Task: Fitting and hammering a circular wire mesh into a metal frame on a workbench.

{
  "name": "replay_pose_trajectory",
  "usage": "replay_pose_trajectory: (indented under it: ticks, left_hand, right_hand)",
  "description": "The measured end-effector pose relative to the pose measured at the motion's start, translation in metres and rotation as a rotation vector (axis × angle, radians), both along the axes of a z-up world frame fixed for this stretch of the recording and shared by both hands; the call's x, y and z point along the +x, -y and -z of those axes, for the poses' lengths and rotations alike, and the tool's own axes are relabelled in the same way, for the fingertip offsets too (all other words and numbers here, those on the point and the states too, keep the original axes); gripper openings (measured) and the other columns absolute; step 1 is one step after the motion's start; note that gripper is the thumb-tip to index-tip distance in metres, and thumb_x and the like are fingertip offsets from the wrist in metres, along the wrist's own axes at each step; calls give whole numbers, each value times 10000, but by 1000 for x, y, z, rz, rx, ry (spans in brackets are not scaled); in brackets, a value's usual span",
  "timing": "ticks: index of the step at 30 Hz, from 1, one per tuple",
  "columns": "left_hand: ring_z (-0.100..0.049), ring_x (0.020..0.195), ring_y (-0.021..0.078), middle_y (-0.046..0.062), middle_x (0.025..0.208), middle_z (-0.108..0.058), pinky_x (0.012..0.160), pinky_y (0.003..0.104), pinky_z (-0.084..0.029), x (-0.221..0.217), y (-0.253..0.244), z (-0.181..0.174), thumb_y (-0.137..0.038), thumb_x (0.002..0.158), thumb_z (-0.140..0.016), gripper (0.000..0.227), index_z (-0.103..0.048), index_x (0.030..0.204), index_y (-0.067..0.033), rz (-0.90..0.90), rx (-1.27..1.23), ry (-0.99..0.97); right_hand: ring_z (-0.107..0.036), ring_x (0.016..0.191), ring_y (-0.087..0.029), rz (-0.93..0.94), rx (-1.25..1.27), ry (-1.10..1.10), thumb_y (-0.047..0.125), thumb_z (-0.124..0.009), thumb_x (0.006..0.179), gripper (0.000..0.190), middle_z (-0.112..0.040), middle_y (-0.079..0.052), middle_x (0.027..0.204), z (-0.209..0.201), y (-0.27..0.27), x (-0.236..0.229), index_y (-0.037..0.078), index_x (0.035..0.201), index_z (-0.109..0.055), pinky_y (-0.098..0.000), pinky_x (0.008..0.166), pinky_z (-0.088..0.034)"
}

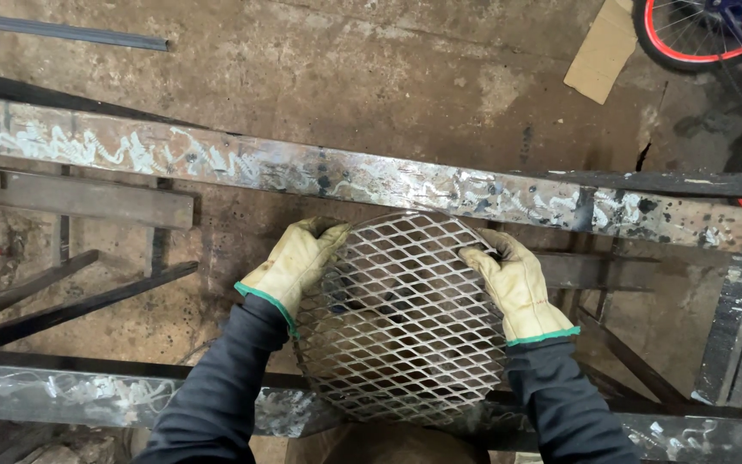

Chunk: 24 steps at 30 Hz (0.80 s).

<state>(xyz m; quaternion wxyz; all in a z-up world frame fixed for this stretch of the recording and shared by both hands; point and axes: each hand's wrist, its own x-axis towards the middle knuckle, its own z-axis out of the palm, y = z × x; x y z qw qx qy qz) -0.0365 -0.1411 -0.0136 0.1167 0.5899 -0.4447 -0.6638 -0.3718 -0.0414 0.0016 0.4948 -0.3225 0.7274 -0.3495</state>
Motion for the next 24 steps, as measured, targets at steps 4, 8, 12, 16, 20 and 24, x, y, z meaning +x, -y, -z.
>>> replay_pose_trajectory:
  ticks: [4,8,12,16,20,24]
  left_hand:
    - [-665,811,145,109,980,-779,711,261,-533,6,-3,-1,-264,946,-647,356,-702,1190,-12,-254,213,-176]
    - [-718,906,183,148,1025,-782,800,254,-550,-1,5,-27,-216,980,-550,330,-669,1179,19,-424,354,-257]
    - [-693,824,143,92,972,-794,718,260,-526,-4,4,-15,-400,958,-644,429,-718,1157,-27,20,0,95]
    - [-669,741,158,83,874,-766,665,295,-520,-9,11,-38,-441,952,-623,435,-714,1135,-57,37,92,171]
    - [-646,680,162,73,789,-732,638,308,-514,-9,11,-38,-447,953,-621,423,-728,1107,-68,64,81,207]
    - [-646,664,164,79,762,-724,634,308,-511,-10,12,-43,-445,956,-618,417,-728,1091,-66,72,54,224]
  right_hand:
    - [-736,883,-140,-46,23,-68,113,-748,912,490,-787,-141,1015,-11,4,3,-113,1316,-589,-206,786,-581]
    - [-737,896,-117,-81,61,-126,142,-778,885,494,-785,-109,1031,-25,10,9,-77,1297,-618,-204,788,-577]
    - [-743,903,-118,-84,72,-150,155,-788,878,499,-790,-109,1028,-32,12,12,-60,1296,-621,-209,791,-573]
    - [-756,909,-140,-116,105,-228,157,-785,881,492,-795,-123,1029,-34,13,12,-58,1297,-635,-217,790,-573]
    - [-771,937,-142,-116,114,-190,142,-743,910,478,-797,-129,1042,-28,11,9,-66,1316,-600,-208,806,-590]
    - [-769,941,-147,-94,107,-154,116,-722,921,469,-800,-146,1037,-24,8,8,-74,1328,-584,-205,809,-590]
